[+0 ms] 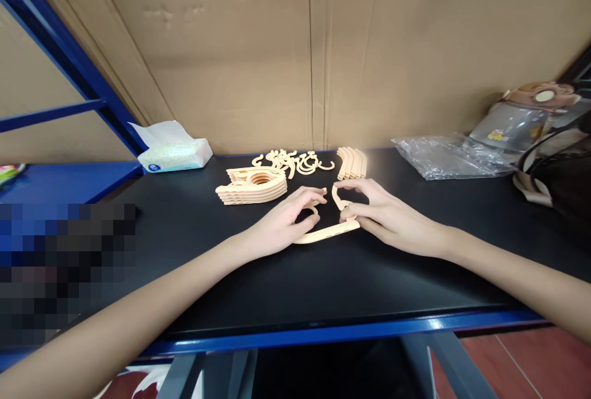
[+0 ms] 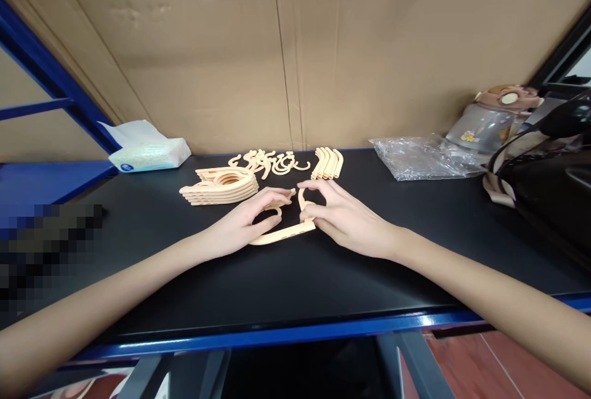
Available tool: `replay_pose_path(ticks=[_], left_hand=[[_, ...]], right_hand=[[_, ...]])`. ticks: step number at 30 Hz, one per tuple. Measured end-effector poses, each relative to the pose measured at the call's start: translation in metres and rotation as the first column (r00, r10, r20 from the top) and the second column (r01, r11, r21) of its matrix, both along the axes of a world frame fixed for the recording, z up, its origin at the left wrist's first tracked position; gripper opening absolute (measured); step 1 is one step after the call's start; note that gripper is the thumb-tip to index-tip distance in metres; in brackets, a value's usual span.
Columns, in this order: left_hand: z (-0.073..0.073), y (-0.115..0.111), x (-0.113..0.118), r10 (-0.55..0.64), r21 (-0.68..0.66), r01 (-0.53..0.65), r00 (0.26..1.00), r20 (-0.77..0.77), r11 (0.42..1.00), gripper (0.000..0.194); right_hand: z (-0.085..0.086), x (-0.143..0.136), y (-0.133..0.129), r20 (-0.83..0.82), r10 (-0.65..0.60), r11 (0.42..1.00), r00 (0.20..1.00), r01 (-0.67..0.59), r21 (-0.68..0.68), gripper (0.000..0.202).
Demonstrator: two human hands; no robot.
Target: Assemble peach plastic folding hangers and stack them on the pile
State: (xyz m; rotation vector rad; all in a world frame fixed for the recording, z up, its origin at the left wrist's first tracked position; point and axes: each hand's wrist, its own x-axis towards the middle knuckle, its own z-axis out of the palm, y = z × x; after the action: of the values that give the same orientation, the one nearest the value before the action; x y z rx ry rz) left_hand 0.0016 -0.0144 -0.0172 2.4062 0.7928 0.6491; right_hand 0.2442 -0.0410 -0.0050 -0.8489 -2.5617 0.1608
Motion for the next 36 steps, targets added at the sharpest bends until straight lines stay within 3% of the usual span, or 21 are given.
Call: replay_pose_path(ticks=[5, 8, 12, 14, 18, 30, 36], left_hand=[[-0.005, 0.001, 0.001, 0.133, 0.060, -0.130, 0.990, -0.037, 0.990, 0.035], [-0.006, 0.000, 0.004, 0.163, 0.118, -0.156, 0.985, -0.051, 0.981, 0.040], [-0.006, -0.004, 0.008, 0.240, 0.191, -0.206, 0.955, -0.176, 0.960, 0.029], [-0.005, -0.006, 0.009, 0.259, 0.204, -0.218, 0.944, -0.205, 0.954, 0.030], [-0.004, -0.009, 0.010, 0.296, 0.225, -0.245, 0.926, -0.234, 0.943, 0.038], [-0.003, -0.010, 0.008, 0.317, 0.313, -0.223, 0.903, -0.291, 0.923, 0.039], [-0.001, -0.011, 0.010, 0.305, 0.310, -0.217, 0.914, -0.268, 0.925, 0.039]], right_hand=[[-0.002, 0.003, 0.005, -0.053, -0.054, 0.983, 0.997, 0.044, -0.179, 0.024], [0.000, -0.001, 0.002, -0.017, -0.020, 0.986, 1.000, 0.017, -0.165, 0.026], [0.003, -0.008, -0.008, 0.090, -0.025, 0.997, 0.996, 0.032, -0.072, 0.014], [0.002, -0.010, -0.013, 0.106, -0.037, 0.998, 0.994, 0.041, -0.038, 0.027], [0.001, -0.010, -0.014, 0.094, -0.007, 0.994, 0.996, 0.017, -0.112, 0.030], [0.014, -0.004, -0.010, 0.078, 0.108, 0.922, 0.991, -0.070, -0.382, 0.013], [0.009, -0.002, -0.008, 0.040, 0.150, 0.924, 0.988, -0.126, -0.361, 0.015]])
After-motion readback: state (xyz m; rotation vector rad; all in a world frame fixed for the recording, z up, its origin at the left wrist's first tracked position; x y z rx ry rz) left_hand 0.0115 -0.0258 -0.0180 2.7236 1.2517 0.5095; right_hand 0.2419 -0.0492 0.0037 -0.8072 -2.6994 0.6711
